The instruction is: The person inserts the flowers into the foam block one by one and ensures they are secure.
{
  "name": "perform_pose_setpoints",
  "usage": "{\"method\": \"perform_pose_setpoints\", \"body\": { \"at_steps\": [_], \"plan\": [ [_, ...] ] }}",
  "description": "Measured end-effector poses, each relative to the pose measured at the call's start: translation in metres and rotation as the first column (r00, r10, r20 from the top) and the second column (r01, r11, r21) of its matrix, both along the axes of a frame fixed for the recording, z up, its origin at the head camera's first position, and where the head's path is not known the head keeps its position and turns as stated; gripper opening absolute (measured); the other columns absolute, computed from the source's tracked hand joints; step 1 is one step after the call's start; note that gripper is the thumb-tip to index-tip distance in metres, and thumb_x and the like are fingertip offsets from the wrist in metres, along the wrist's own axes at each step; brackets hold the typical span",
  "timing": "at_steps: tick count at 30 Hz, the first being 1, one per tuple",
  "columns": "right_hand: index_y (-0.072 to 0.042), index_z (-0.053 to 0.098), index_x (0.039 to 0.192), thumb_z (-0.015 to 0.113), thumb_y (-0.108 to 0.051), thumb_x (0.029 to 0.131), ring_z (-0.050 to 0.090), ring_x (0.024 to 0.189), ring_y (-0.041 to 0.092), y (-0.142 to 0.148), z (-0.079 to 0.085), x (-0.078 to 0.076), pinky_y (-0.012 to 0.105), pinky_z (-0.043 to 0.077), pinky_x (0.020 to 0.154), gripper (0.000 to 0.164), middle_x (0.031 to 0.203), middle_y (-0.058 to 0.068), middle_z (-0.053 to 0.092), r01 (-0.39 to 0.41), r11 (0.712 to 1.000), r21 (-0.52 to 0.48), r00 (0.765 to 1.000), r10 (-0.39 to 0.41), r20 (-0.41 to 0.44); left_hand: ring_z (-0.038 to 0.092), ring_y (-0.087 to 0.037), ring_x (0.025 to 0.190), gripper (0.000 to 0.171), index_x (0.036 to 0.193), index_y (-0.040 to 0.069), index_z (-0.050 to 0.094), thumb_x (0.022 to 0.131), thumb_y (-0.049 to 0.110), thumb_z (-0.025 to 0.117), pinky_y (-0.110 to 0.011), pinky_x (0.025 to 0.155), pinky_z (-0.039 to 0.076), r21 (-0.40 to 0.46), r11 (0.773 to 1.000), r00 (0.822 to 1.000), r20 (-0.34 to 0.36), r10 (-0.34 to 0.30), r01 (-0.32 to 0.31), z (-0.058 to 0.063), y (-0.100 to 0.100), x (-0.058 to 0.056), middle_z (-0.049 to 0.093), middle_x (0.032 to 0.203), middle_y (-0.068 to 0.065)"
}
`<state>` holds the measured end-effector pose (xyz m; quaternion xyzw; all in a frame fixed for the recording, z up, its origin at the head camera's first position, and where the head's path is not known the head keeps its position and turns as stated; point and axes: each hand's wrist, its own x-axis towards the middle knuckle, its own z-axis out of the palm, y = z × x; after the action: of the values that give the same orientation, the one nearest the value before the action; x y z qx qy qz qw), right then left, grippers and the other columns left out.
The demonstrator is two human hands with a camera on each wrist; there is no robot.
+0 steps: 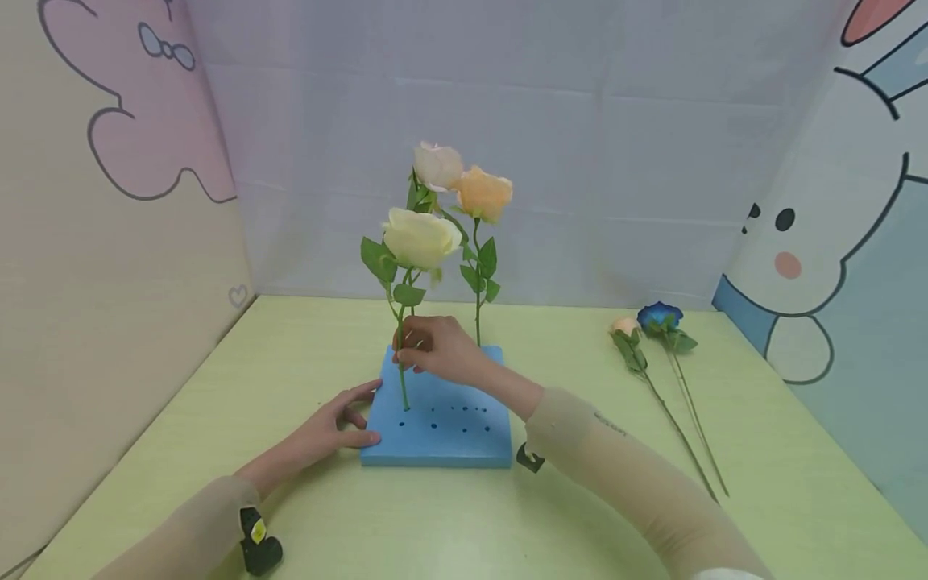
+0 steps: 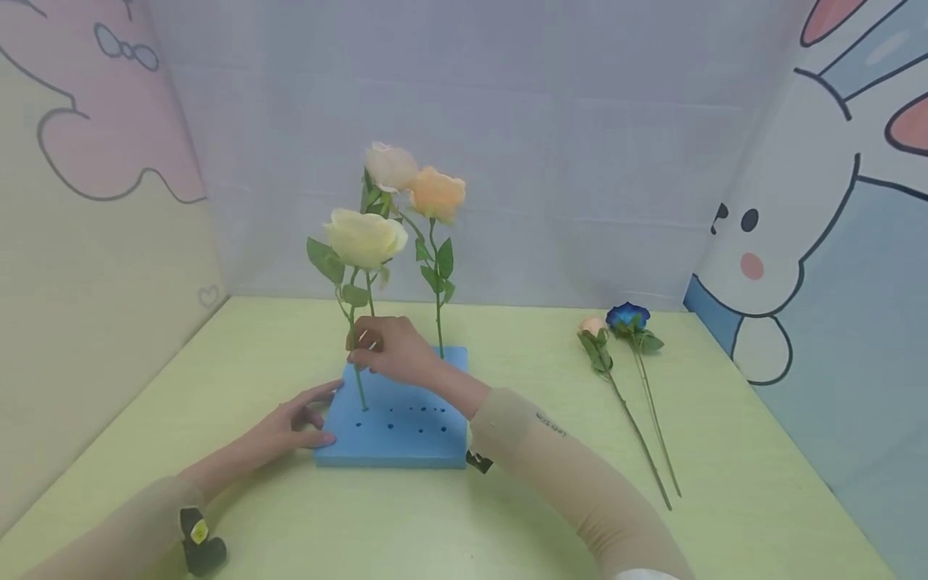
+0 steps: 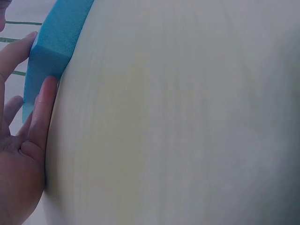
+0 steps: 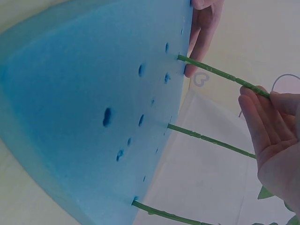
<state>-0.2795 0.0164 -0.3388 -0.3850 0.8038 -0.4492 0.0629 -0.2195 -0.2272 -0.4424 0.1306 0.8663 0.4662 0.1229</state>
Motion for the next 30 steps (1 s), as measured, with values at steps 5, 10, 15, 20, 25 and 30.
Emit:
{"method": "perform_pose_setpoints", "body": {
  "at_steps": [5, 10, 15, 20, 25, 30],
  "plan": [
    [-0.006, 0.063, 0.099, 0.062, -0.008, 0.096, 0.074, 0.087, 0.034, 0.0000, -0.0011, -0.0010, 0.044, 0.059, 0.075, 0.004, 0.099, 0.014, 0.075, -0.002, 0.999, 0.054, 0.999, 0.000, 0.036, 0.055, -0.020, 0.103, 0.084, 0.155, 0.026, 0.031, 0.085, 0.033, 0.077, -0.036, 0.087, 0.042, 0.000, 1.000, 1.000, -0.004, 0.001, -0.001, 0.0000, 0.0008, -0.0011, 0.039, 0.153, -0.017],
    [-0.006, 0.063, 0.099, 0.062, -0.009, 0.095, 0.074, 0.085, 0.034, 0.0000, -0.0045, -0.0020, 0.045, 0.059, 0.075, 0.005, 0.098, 0.013, 0.075, -0.017, 0.997, 0.078, 0.999, 0.014, 0.047, 0.055, -0.021, 0.102, 0.084, 0.155, 0.024, 0.031, 0.085, 0.032, 0.077, -0.035, 0.085, 0.043, 0.011, 1.000, 1.000, -0.006, -0.005, 0.005, -0.0008, 0.0005, -0.0011, 0.039, 0.152, -0.018],
    [-0.005, 0.063, 0.099, 0.062, -0.009, 0.096, 0.074, 0.086, 0.032, 0.0002, -0.0065, -0.0019, 0.043, 0.059, 0.074, 0.005, 0.098, 0.013, 0.076, -0.024, 0.995, 0.094, 0.999, 0.021, 0.038, 0.056, -0.021, 0.102, 0.084, 0.155, 0.025, 0.031, 0.085, 0.032, 0.077, -0.036, 0.087, 0.043, 0.000, 1.000, 1.000, -0.016, -0.001, 0.001, -0.0011, -0.0006, -0.0018, 0.040, 0.152, -0.018],
    [-0.005, 0.064, 0.099, 0.062, -0.009, 0.096, 0.074, 0.087, 0.031, -0.0003, -0.0068, -0.0012, 0.041, 0.059, 0.073, 0.005, 0.097, 0.012, 0.076, -0.015, 0.995, 0.103, 0.999, 0.012, 0.033, 0.055, -0.021, 0.102, 0.084, 0.155, 0.025, 0.030, 0.086, 0.033, 0.076, -0.035, 0.085, 0.043, 0.000, 1.000, 1.000, -0.010, -0.002, 0.002, -0.0010, -0.0011, -0.0020, 0.039, 0.153, -0.019],
    [-0.006, 0.064, 0.099, 0.063, -0.010, 0.096, 0.074, 0.087, 0.029, 0.0004, -0.0071, -0.0009, 0.040, 0.060, 0.072, 0.005, 0.097, 0.011, 0.076, -0.010, 0.993, 0.119, 0.999, 0.004, 0.047, 0.055, -0.022, 0.102, 0.084, 0.156, 0.023, 0.029, 0.086, 0.032, 0.076, -0.034, 0.083, 0.045, 0.013, 1.000, 1.000, 0.002, -0.009, 0.009, -0.0011, -0.0011, -0.0008, 0.038, 0.153, -0.020],
    [-0.007, 0.064, 0.100, 0.063, -0.011, 0.096, 0.074, 0.089, 0.030, 0.0005, -0.0071, -0.0015, 0.041, 0.060, 0.073, 0.005, 0.099, 0.011, 0.076, -0.016, 0.992, 0.121, 0.998, 0.008, 0.068, 0.055, -0.022, 0.102, 0.084, 0.156, 0.023, 0.029, 0.086, 0.032, 0.076, -0.035, 0.084, 0.045, 0.017, 1.000, 1.000, -0.001, -0.006, 0.007, -0.0006, -0.0009, -0.0002, 0.038, 0.153, -0.020]
  ]
}}
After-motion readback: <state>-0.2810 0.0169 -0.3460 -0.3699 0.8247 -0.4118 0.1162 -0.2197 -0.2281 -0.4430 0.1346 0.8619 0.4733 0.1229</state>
